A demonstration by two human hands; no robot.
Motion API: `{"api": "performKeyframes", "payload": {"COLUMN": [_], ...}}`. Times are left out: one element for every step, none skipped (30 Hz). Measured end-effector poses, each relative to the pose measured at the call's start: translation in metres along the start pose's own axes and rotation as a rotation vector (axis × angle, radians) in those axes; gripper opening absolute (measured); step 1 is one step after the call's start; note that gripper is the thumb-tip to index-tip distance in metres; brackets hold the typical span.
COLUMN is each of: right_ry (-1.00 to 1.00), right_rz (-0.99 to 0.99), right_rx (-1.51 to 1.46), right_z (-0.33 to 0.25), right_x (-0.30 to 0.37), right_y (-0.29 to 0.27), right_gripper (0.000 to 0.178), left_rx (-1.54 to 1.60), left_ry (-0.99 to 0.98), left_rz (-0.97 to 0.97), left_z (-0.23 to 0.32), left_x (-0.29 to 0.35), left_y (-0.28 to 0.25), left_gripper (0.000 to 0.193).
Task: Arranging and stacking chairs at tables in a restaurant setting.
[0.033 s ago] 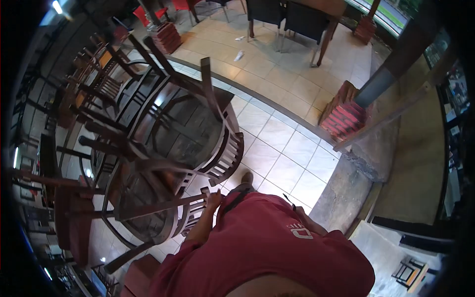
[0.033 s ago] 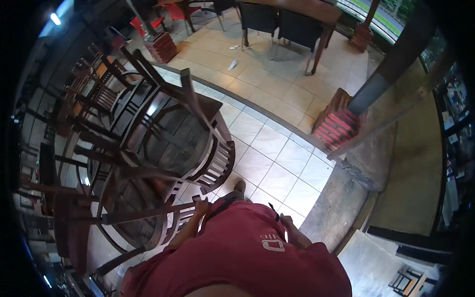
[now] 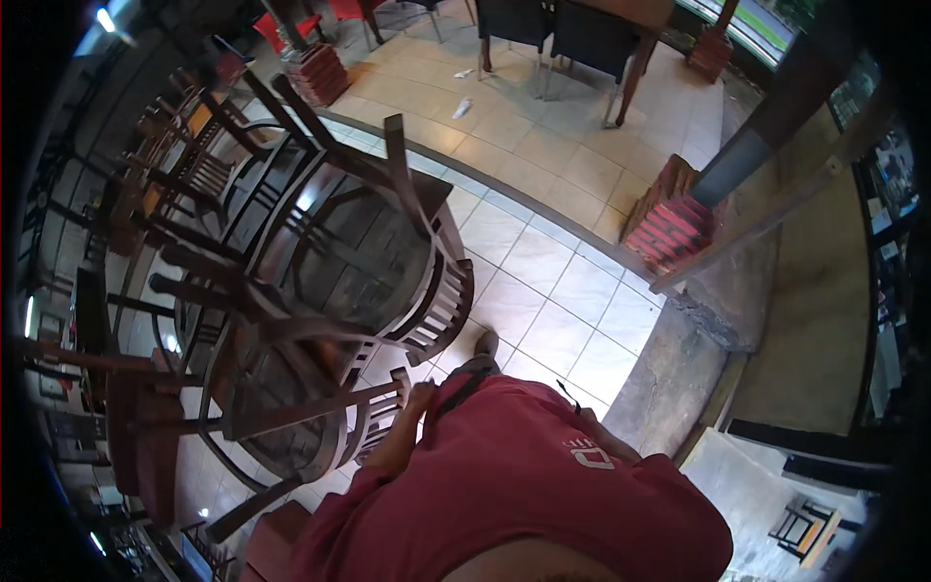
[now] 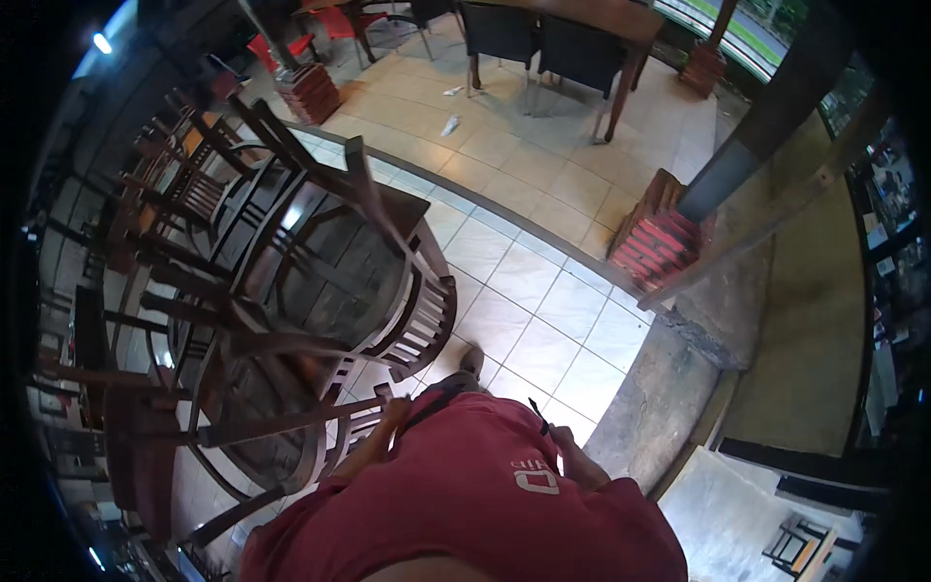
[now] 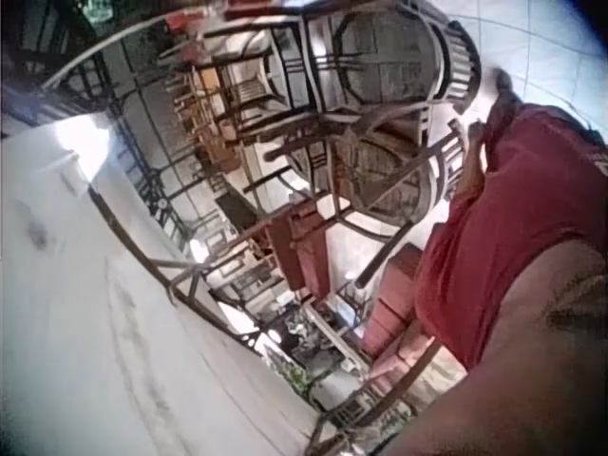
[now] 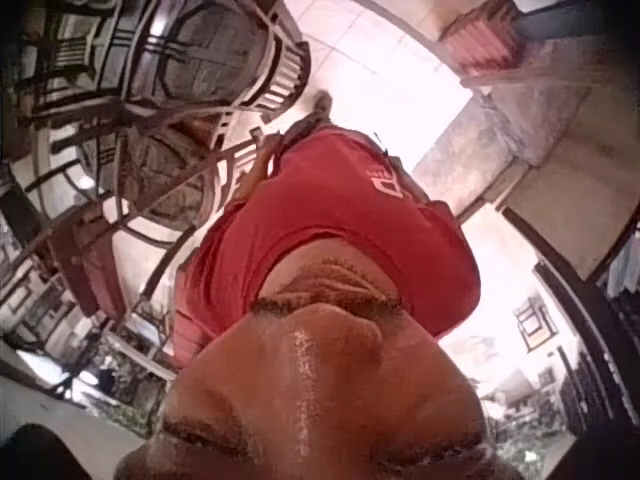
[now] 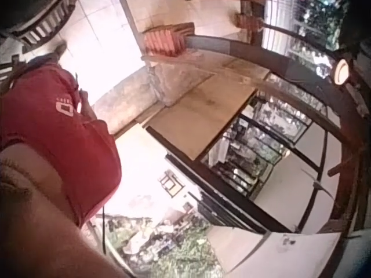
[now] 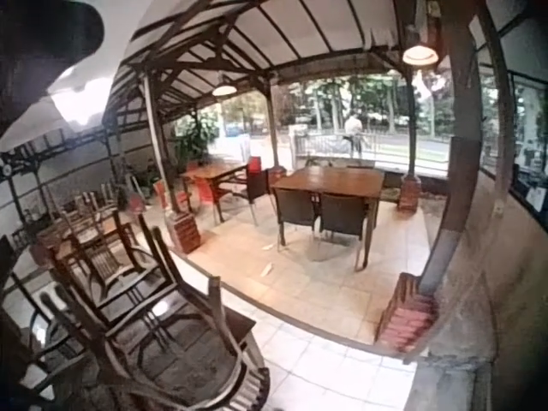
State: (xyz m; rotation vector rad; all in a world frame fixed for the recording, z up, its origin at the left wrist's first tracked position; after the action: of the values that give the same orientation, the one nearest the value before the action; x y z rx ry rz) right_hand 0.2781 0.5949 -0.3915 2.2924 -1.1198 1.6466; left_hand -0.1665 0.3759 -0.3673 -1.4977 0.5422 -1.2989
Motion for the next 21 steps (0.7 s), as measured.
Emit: {"api": "performKeyframes", "payload": {"right_ry": [-0.004,-0.010,-0.024,-0.046,-0.058,-0.082,-0.112,-0.128,-0.158,-0.165,-0.190,-0.209,-0.278,-0.433,-0.491,-0.510,-0.527,-0.564,-0.604,-0.571,-0.463], "right_rz": [0.013,0.023,0.016,0.016,0.037,0.008,-0.014,-0.009,-0.038,-0.062,-0.001,0.068,0.106,0.237,0.249,0.141,-0.019,-0.130,-0.214,-0.343,-0.407], "right_rx": [-0.003,-0.007,-0.006,0.004,-0.013,0.052,0.079,0.099,0.130,0.146,-0.005,-0.162,0.055,0.291,0.294,0.224,0.121,0.084,0.071,0.082,0.089], "right_z": [0.000,-0.003,-0.011,-0.021,-0.020,-0.037,-0.052,-0.059,-0.069,-0.081,-0.110,-0.137,-0.164,-0.196,-0.229,-0.253,-0.280,-0.301,-0.314,-0.333,-0.349], "right_x": [-0.002,-0.004,-0.001,-0.005,-0.006,-0.008,-0.008,-0.018,-0.021,-0.029,-0.044,-0.060,-0.072,-0.069,-0.059,-0.056,-0.038,-0.023,-0.016,0.016,0.051], "right_y": [-0.005,-0.010,-0.012,-0.017,-0.020,-0.020,-0.019,-0.025,-0.022,-0.021,-0.029,-0.039,-0.047,-0.047,-0.035,-0.021,0.004,0.027,0.052,0.084,0.110], "right_gripper": [0.061,0.060,0.058,0.057,0.056,0.055,0.054,0.053,0.052,0.052,0.044,0.037,0.040,0.044,0.046,0.046,0.045,0.044,0.047,0.053,0.058], "left_rx": [0.148,0.292,0.569,0.573,0.591,0.663,0.640,0.658,0.600,0.607,0.646,0.790,0.971,1.060,1.074,1.083,1.073,1.058,0.880,0.792,0.890], "left_ry": [0.140,0.278,0.185,0.183,0.047,-0.165,-0.193,-0.163,-0.125,-0.108,-0.130,-0.208,-0.229,-0.256,-0.251,-0.234,-0.312,-0.376,-0.504,-0.691,-0.815], "left_rz": [-0.126,-0.252,-0.294,-0.289,-0.308,-0.314,-0.161,-0.091,-0.174,-0.146,0.105,0.116,0.132,0.185,0.283,0.373,0.507,0.631,0.684,0.523,0.545], "left_z": [0.009,0.012,0.002,0.007,0.011,0.009,0.008,0.026,0.028,0.030,0.037,0.046,0.054,0.064,0.060,0.058,0.050,0.046,0.039,0.017,0.004], "left_x": [0.001,0.004,0.001,-0.011,-0.038,-0.035,-0.043,-0.056,-0.067,-0.078,-0.077,-0.080,-0.075,-0.064,-0.049,-0.033,-0.007,0.018,0.042,0.064,0.092], "left_y": [0.008,0.010,0.025,0.019,0.001,0.003,-0.007,-0.043,-0.062,-0.091,-0.119,-0.149,-0.174,-0.200,-0.203,-0.202,-0.198,-0.195,-0.189,-0.165,-0.149], "left_gripper": [0.035,0.037,0.040,0.040,0.042,0.045,0.048,0.048,0.047,0.046,0.045,0.045,0.046,0.048,0.046,0.045,0.044,0.042,0.041,0.046,0.051]}}
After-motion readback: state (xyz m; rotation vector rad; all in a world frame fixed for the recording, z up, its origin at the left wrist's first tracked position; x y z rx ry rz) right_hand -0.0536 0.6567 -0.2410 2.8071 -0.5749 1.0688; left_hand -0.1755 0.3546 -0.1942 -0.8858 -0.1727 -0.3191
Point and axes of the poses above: each hand's wrist, its own x-axis away from the middle knuckle, its own y-axis out of the palm, z = x × y, the point moved 5 cm from there along -x, towards the middle knuckle, and after that the axes turned 1 degree about y, right-handed, at the moved point
